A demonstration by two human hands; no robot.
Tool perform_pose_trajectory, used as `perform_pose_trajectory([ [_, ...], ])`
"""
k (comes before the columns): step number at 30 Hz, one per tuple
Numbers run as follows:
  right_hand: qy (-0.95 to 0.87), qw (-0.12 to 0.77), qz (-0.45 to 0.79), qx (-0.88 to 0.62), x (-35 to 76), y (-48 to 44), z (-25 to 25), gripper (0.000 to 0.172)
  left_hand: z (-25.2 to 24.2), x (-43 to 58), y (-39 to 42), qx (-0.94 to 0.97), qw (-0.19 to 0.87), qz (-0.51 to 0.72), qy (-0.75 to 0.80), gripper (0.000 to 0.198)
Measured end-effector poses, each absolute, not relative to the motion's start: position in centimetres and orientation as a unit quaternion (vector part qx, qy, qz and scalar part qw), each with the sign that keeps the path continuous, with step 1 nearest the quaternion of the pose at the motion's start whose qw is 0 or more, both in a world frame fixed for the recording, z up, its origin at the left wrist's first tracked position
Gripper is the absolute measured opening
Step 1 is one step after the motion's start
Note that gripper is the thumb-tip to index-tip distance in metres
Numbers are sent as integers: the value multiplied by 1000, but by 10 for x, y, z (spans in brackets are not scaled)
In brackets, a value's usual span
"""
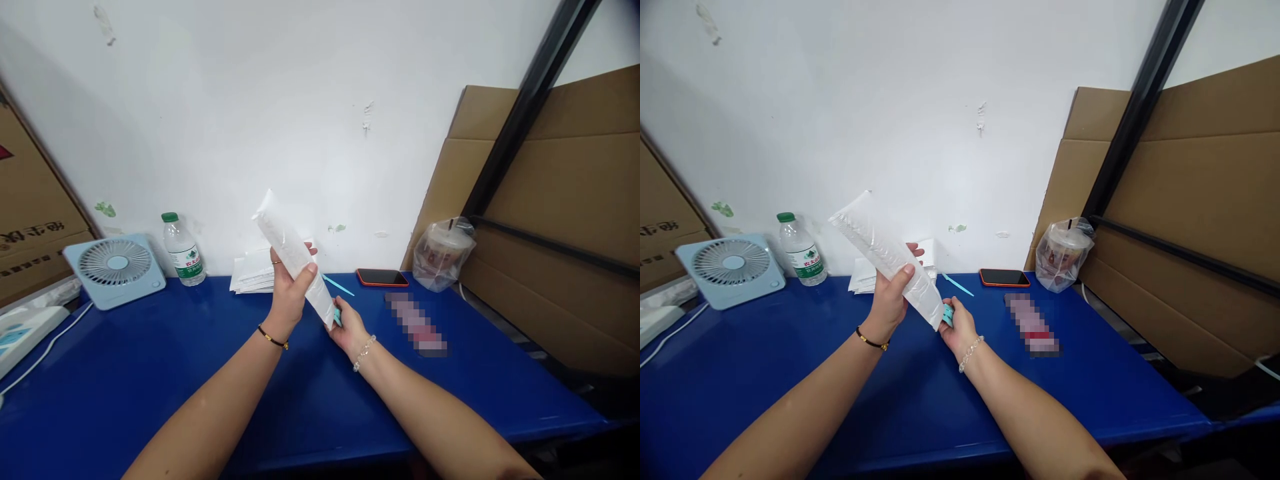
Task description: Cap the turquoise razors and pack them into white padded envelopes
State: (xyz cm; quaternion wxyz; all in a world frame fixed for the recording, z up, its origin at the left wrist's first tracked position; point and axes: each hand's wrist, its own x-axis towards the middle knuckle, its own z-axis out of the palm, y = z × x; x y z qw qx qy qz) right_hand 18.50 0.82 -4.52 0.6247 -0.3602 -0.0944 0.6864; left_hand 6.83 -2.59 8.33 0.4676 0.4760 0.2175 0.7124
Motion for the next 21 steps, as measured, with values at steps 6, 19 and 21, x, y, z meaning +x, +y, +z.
perform_pose_trajectory([
  [6,-235,654,540,-475,207,16,-50,8,85,32,-9,426,436,764,210,57],
  [19,-548,504,192,-639,226,17,-32,23,82,-69,7,622,459,434,462,73],
  [21,-581,445,91,-675,234,29,-27,21,67,-85,10,676,428,288,526,80],
])
